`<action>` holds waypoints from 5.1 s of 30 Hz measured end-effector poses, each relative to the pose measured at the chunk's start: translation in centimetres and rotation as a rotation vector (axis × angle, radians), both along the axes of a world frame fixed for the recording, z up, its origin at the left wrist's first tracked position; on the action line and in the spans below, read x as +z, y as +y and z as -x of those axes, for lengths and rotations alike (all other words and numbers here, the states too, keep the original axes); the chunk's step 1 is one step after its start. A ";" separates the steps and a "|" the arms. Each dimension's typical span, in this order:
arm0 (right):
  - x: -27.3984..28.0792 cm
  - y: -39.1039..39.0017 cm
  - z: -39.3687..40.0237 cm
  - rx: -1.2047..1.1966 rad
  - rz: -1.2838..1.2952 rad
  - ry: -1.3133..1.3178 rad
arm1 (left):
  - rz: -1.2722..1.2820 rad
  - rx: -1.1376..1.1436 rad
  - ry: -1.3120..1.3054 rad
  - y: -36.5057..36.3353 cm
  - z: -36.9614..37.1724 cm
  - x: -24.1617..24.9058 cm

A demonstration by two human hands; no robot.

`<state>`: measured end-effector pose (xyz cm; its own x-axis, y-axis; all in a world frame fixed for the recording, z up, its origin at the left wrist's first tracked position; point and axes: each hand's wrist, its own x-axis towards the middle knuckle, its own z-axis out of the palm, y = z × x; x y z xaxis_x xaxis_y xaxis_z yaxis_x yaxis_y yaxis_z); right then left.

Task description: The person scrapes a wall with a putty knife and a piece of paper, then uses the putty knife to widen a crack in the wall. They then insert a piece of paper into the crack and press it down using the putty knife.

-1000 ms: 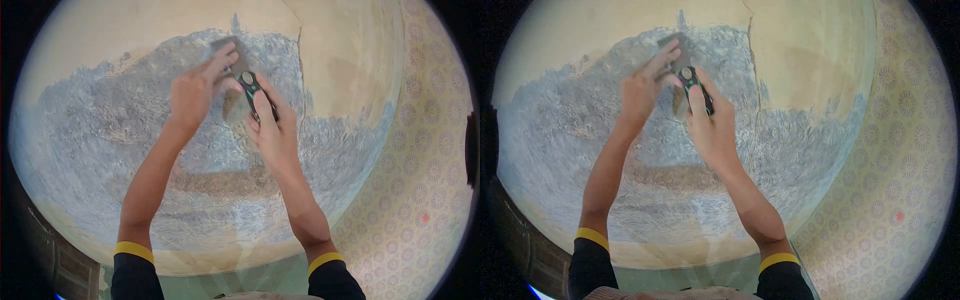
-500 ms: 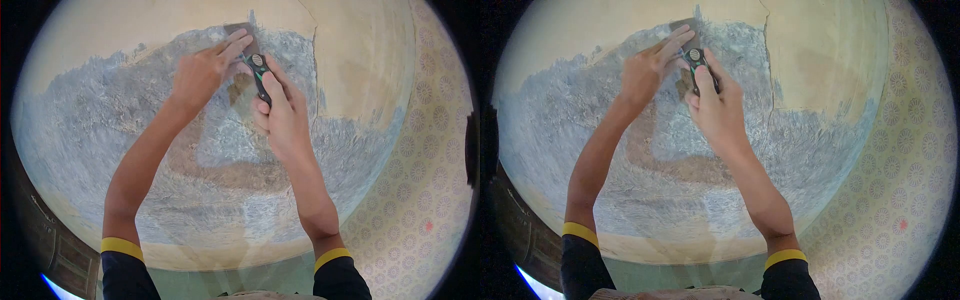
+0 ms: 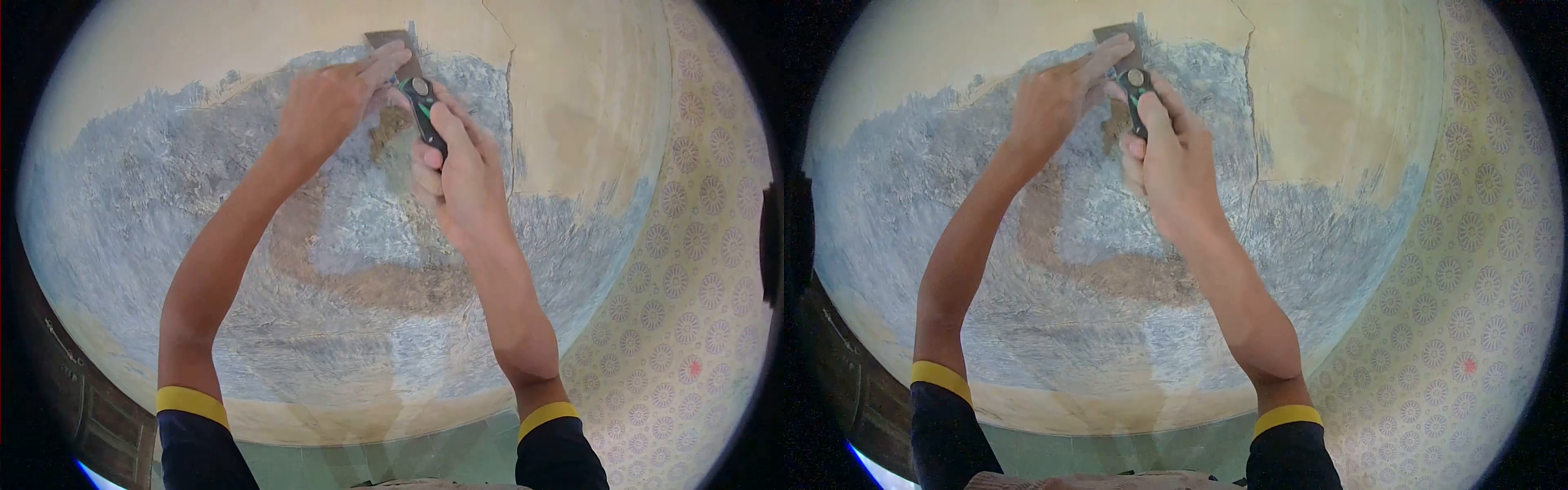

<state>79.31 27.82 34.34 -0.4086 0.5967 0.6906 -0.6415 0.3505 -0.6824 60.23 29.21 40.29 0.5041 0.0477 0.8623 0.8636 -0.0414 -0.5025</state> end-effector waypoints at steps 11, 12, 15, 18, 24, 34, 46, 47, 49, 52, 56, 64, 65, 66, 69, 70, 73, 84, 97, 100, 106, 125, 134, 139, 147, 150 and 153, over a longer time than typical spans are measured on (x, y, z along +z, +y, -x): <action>-0.9 -0.4 0.2 -0.010 0.092 0.040 | 0.029 -0.103 0.046 0.5 0.6 -1.3; -1.1 -0.3 0.2 -0.016 0.100 0.027 | 0.032 -0.102 0.039 0.5 0.6 -1.3; 0.0 0.2 -0.2 0.028 0.067 0.017 | 0.001 -0.007 -0.001 0.7 0.3 -0.3; -0.8 -0.8 -1.0 0.060 0.094 -0.028 | 0.002 -0.165 0.034 0.8 0.4 -0.8; 0.8 -0.6 -1.0 0.037 0.076 -0.019 | -0.012 -0.110 -0.006 0.6 0.1 0.1; 0.0 -1.1 -0.8 0.056 0.104 -0.032 | 0.027 -0.073 -0.014 0.3 0.4 -1.0; -0.1 -1.0 0.3 0.143 0.134 0.006 | -0.015 -0.129 -0.007 0.2 0.5 -0.6; 0.3 -1.3 0.3 0.104 0.170 0.041 | -0.082 -0.085 0.000 0.2 0.3 -0.4; 0.2 -1.6 0.2 0.061 0.202 0.072 | -0.046 -0.096 0.006 0.3 0.7 -1.2; -0.8 -1.8 -0.1 0.075 0.214 0.013 | 0.045 -0.104 -0.022 0.0 0.7 -1.1; 0.2 -1.4 0.4 0.047 0.204 0.072 | 0.131 -0.142 -0.107 0.1 0.4 0.6; 1.7 -1.9 0.1 0.014 0.220 0.055 | 0.098 -0.101 -0.079 0.0 0.5 1.6; 1.0 -2.3 -0.1 0.017 0.237 0.034 | 0.102 -0.091 -0.051 -0.2 0.6 0.5; 0.5 -2.5 -0.3 0.018 0.254 0.015 | 0.105 -0.084 -0.022 -0.4 0.5 -0.1; 1.0 -1.4 0.0 0.064 0.201 0.000 | 0.057 -0.116 0.009 -0.3 0.6 0.6; 1.6 -1.3 0.0 0.062 0.192 0.010 | 0.048 -0.119 0.019 -0.2 0.4 1.2; 1.0 -1.9 -0.3 -0.011 0.252 0.028 | 0.074 -0.043 -0.059 -0.2 0.0 -0.2; 1.1 -2.2 -1.1 -0.028 0.263 -0.032 | 0.113 -0.030 -0.070 -0.5 -0.1 -0.8; 1.4 -1.1 -2.5 0.022 0.239 -0.030 | 0.109 0.162 -0.121 -1.6 -1.8 -0.5; 0.9 -1.0 -2.0 -0.040 0.206 -0.086 | 0.064 -0.042 -0.024 -0.8 -0.8 -0.9; 1.5 -1.7 -2.0 0.039 0.195 -0.068 | 0.123 0.117 -0.133 -1.1 -0.6 -0.4; 2.0 -1.1 -1.2 0.012 0.154 -0.022 | 0.081 -0.029 -0.094 -0.4 -0.2 0.5; 2.4 -1.7 -2.7 0.022 0.141 -0.052 | 0.072 -0.001 -0.116 -1.3 -1.4 0.2; 1.2 -0.8 -1.8 -0.052 0.072 -0.082 | -0.007 -0.026 -0.020 -1.1 -1.0 -0.5; 1.0 -2.1 -1.8 -0.016 0.101 -0.057 | 0.065 -0.034 -0.071 -1.2 -0.6 -0.6; 1.8 -2.0 -2.5 0.018 0.114 -0.043 | 0.104 -0.009 -0.128 -1.2 -1.0 -0.6; 0.7 -1.7 -2.2 -0.094 0.083 -0.068 | 0.063 0.015 -0.074 -0.9 -0.7 -1.3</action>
